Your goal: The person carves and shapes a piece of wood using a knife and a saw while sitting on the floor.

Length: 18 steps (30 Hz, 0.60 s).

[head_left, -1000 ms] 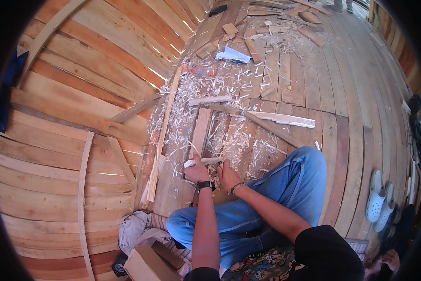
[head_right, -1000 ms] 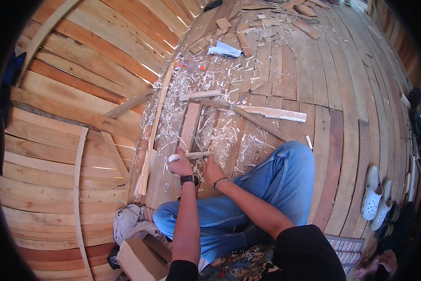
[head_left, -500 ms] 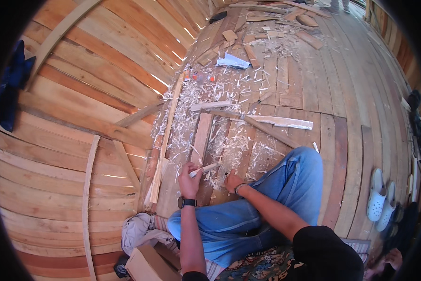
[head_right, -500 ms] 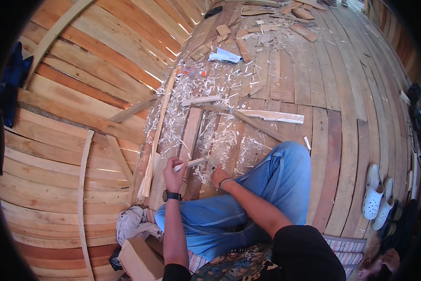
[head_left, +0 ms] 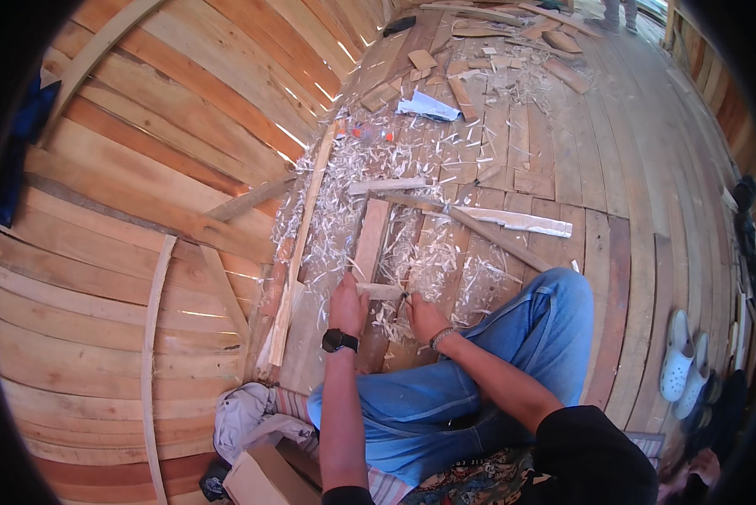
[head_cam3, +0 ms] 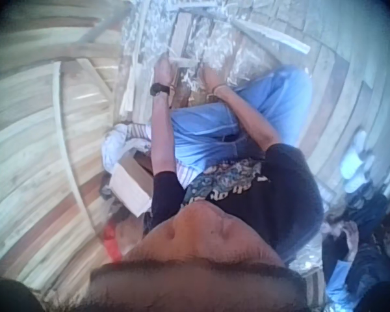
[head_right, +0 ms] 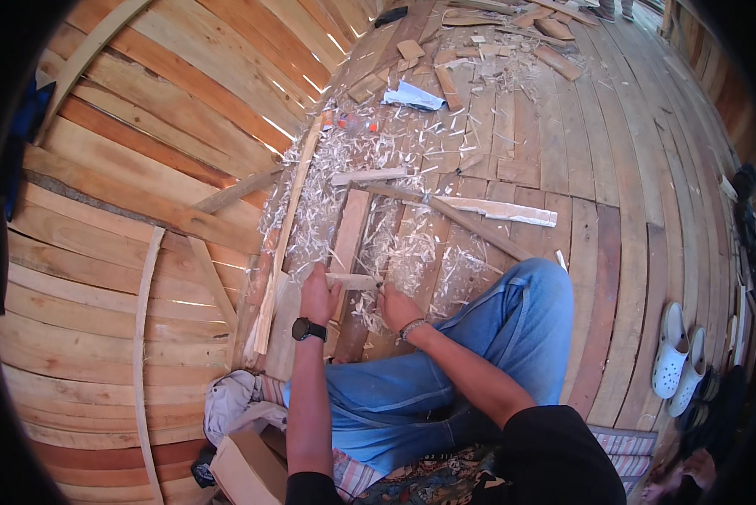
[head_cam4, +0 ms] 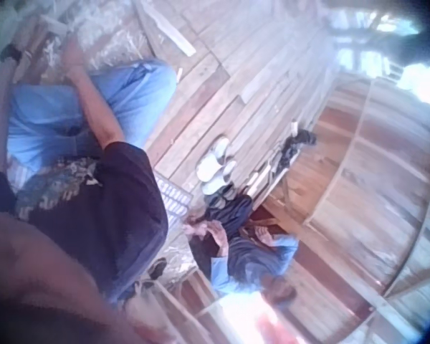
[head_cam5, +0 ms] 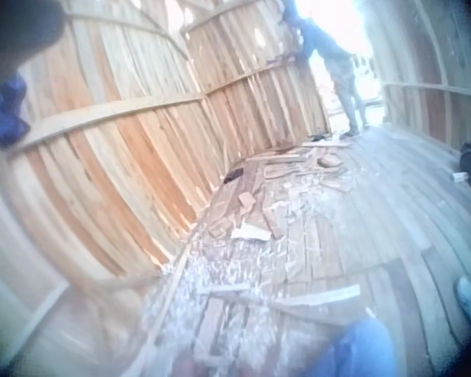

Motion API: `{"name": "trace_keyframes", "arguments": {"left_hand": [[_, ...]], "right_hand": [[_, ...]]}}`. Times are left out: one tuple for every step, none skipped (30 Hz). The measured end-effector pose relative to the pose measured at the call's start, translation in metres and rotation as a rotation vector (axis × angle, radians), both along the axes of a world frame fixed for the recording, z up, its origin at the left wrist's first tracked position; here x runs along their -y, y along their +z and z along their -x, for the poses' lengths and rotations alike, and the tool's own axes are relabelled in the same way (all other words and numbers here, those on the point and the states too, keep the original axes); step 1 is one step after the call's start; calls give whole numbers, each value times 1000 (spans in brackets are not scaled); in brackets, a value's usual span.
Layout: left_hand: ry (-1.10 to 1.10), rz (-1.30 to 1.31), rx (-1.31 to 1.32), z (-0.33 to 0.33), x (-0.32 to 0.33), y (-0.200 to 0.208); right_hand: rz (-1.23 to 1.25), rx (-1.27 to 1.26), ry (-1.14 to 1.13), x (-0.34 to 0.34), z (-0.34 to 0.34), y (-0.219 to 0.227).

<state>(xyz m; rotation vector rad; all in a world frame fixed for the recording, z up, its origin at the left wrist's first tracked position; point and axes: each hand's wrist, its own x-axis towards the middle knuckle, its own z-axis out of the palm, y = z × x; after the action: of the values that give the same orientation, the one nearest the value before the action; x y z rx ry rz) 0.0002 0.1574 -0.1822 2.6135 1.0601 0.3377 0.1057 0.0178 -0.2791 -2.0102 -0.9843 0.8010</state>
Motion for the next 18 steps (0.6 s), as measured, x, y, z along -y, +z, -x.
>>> {"name": "trace_keyframes", "arguments": {"left_hand": [[-5, 0, 5, 0, 0, -1], [-5, 14, 4, -1, 0, 0], [-4, 28, 3, 0, -1, 1], [0, 42, -1, 2, -1, 0], [5, 53, 0, 7, -2, -3], [8, 64, 1, 12, -2, -8], [10, 69, 0, 14, -6, -9], [52, 77, -18, 17, -7, -7], [98, 90, -42, 22, -4, -4], [131, 104, -59, 22, -2, -1], [115, 105, -50, 18, -1, -2], [99, 106, -41, 15, -1, -1], [95, 101, -31, 15, -3, -2], [90, 95, -36, 15, -3, -4], [86, 89, -42, 16, -1, -7], [88, 73, -45, 17, -3, -7], [83, 49, -45, 16, -4, -6], [72, 34, -50, 15, -3, -6]], "right_hand": [[-55, -13, -35, -1, -1, 11], [-52, 12, -7, 0, -3, -7], [-49, 37, 22, 1, -5, -35], [-46, 59, 54, 2, -2, -56], [-4, 26, 41, 1, 4, -63], [37, -8, 27, 1, 9, -69], [73, -43, 10, -3, 13, -72], [34, -62, 11, -6, 12, -53], [0, -87, 14, -4, 7, -10], [-32, -105, 4, -2, 2, 13], [4, -76, 14, 0, 2, -9], [39, -47, 24, -1, 5, -45], [69, -19, 45, -2, 5, -48], [71, -32, 48, -1, 9, -51], [72, -46, 50, -1, 15, -54], [64, -57, 60, -5, 17, -41], [9, -47, 56, -7, 14, -21], [-37, -43, 47, -8, 10, 1]]}}
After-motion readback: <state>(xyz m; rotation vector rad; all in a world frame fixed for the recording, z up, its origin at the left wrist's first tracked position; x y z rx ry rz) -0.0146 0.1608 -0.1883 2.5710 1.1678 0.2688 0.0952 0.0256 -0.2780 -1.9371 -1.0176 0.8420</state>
